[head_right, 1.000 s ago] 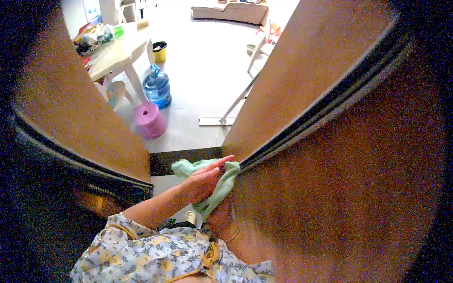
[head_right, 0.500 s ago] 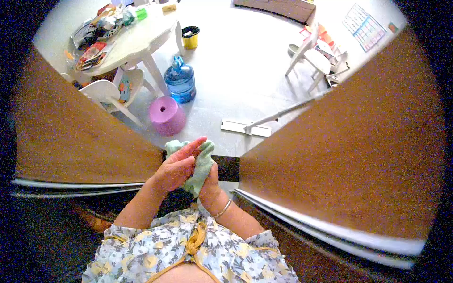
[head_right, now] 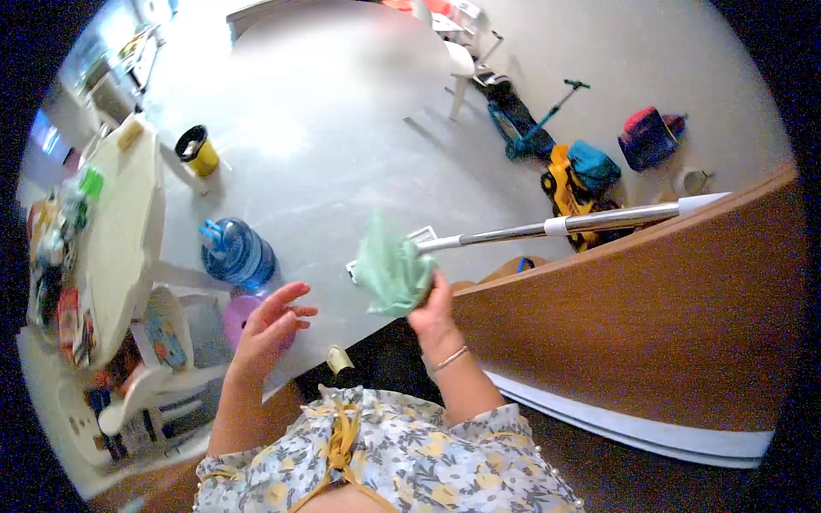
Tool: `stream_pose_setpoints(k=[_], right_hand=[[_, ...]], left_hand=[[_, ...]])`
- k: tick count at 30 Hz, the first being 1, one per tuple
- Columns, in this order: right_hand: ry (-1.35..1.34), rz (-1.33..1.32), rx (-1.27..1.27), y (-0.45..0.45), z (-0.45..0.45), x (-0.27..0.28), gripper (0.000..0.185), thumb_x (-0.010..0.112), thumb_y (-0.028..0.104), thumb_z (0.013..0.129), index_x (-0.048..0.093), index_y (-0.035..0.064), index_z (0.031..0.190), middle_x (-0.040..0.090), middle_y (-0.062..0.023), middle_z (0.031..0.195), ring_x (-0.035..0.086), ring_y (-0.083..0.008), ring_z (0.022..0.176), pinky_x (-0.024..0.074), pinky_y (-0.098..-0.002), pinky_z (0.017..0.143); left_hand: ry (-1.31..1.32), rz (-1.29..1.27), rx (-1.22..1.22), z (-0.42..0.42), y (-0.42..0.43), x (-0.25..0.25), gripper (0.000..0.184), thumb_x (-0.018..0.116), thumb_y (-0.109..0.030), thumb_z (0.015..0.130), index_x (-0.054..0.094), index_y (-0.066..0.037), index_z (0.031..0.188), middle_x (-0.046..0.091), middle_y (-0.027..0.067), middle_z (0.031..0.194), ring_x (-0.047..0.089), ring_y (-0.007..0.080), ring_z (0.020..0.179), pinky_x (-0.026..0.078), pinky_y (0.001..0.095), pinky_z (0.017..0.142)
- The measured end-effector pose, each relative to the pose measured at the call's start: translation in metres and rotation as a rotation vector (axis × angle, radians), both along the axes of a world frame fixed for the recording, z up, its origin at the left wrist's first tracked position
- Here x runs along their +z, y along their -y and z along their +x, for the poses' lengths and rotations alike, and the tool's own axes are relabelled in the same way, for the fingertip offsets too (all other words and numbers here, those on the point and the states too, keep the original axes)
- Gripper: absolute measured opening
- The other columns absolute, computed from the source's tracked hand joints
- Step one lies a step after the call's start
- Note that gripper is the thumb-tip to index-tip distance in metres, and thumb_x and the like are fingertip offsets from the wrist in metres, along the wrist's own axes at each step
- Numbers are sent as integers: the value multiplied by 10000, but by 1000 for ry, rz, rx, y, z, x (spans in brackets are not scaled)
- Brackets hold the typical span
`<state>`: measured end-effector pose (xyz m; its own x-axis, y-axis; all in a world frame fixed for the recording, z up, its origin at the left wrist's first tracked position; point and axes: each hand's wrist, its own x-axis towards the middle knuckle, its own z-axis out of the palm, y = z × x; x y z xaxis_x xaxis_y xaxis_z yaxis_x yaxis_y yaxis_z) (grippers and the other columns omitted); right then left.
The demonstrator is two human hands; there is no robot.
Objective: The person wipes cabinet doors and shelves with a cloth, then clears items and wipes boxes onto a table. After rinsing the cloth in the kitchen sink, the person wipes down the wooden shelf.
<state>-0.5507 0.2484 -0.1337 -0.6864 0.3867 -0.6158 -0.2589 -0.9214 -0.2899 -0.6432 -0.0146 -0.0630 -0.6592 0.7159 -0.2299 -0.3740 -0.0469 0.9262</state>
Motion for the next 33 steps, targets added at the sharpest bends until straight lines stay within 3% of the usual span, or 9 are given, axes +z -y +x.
stream_pose_setpoints(k=[6,8,10,17,23,24,26,31,33], right_hand=[[288,393,-283,-92,-7,-80,323,488,180,897,542,20,1172,611,-128,1077,597,-278,991,489,-423,875],[687,559,-373,-100,-29,-47,518,569,86,836,388,21,1316,565,-135,1097,597,-259,940,513,-369,803],[539,646,-405,-123,-46,-63,703,636,28,783,269,42,1382,526,-127,1097,583,-238,905,519,-343,748],[680,1010,-389,-198,-81,-102,84,682,90,800,606,54,805,566,-16,692,538,-106,633,471,-258,558],[629,1503,43,-201,-197,-87,137,706,153,723,626,54,773,603,-13,658,563,-120,611,476,-311,584],[697,1535,163,-195,-222,-73,190,674,207,703,591,50,771,595,-132,690,602,-290,643,480,-394,611],[710,1704,321,-179,-268,-55,189,621,229,713,590,54,778,590,-154,766,589,-361,706,482,-449,645],[465,2069,266,-124,-382,-60,107,652,128,689,558,120,739,543,-83,744,591,-289,652,486,-400,560],[529,2055,349,-109,-424,-48,99,654,145,719,564,120,750,554,-75,785,609,-278,684,506,-403,585]], left_hand=[[66,-3,-7,-95,-27,15,374,550,-122,896,496,-30,1255,569,104,1190,598,175,974,459,286,818],[42,-33,81,-115,-38,15,334,538,-130,903,516,-34,1222,601,93,1118,606,157,917,463,275,792],[30,-50,171,-137,-44,18,305,520,-122,913,522,-28,1204,616,82,1063,610,140,875,471,252,756],[43,-28,369,-198,-74,14,279,520,-118,924,526,-13,1182,633,102,998,618,137,819,497,255,729],[-102,42,296,-272,-124,41,306,517,-115,922,505,-7,1207,623,109,1030,613,147,856,487,256,752],[-153,63,245,-288,-133,45,331,519,-122,921,491,-4,1228,616,116,1056,610,158,889,481,266,770],[-252,133,193,-319,-154,59,421,546,-178,908,446,-2,1276,584,135,1129,587,187,976,463,294,820],[-624,307,58,-416,-204,90,876,654,-450,792,242,-1,1421,402,188,1378,411,293,1265,344,399,1001],[-570,496,8,-458,-235,90,792,685,-330,783,278,-24,1390,454,175,1320,435,301,1236,341,407,1006]])
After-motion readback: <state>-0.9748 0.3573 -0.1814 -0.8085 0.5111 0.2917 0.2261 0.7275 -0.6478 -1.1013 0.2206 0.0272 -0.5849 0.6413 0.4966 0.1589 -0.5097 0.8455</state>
